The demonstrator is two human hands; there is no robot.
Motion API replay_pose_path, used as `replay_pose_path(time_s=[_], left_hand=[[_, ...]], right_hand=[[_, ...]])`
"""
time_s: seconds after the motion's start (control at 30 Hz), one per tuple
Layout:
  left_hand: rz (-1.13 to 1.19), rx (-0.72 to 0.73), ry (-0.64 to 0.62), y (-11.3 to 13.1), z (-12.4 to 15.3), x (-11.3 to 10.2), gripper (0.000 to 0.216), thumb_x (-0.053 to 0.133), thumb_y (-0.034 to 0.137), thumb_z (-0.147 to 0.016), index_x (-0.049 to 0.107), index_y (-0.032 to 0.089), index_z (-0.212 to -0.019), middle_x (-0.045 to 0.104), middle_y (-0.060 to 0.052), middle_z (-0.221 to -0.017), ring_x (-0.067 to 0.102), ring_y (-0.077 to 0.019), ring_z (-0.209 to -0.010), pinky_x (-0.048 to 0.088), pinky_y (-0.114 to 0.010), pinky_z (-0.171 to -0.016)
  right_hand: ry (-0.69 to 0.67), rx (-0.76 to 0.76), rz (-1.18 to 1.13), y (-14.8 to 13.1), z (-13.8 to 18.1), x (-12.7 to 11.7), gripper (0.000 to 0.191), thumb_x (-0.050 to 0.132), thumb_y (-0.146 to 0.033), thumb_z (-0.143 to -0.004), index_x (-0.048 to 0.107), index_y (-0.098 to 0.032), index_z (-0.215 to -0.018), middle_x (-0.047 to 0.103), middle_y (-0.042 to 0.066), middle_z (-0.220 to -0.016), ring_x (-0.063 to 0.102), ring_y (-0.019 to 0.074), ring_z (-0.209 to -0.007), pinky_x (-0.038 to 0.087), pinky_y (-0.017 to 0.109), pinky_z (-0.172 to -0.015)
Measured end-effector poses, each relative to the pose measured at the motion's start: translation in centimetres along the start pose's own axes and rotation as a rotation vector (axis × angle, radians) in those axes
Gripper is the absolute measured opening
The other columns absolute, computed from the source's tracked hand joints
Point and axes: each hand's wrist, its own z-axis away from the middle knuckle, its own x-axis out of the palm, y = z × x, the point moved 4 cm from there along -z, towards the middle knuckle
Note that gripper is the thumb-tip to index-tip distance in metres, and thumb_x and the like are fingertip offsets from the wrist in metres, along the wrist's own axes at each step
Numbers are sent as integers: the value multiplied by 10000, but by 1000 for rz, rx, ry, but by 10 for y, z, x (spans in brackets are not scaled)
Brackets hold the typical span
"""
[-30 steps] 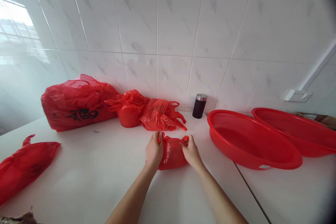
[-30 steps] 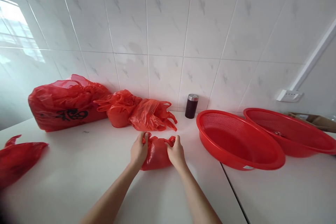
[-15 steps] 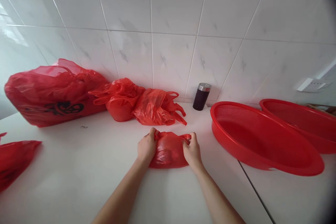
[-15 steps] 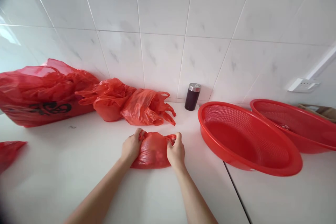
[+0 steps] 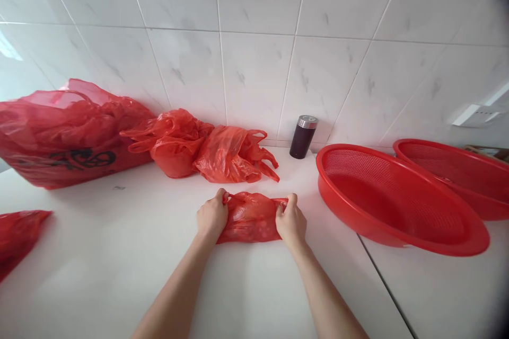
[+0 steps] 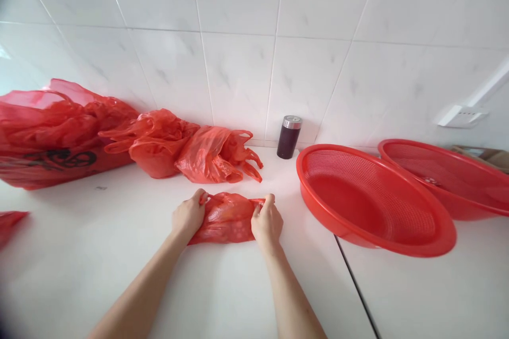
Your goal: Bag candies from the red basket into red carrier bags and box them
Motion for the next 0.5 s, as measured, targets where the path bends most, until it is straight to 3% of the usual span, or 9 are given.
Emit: replay_pose_path(time_s=[0.5], left_hand=[[210,-128,217,-25,8,-6,277,265,335,-928,532,314,-999,687,-34,-771,632,-249,-702,341,-292,-563]], right_hand=[[-7,48,-75,-1,1,-7,216,524,-310,-836,349,-240,-942,657,-4,-807,637,229,-798,282,279,-554]])
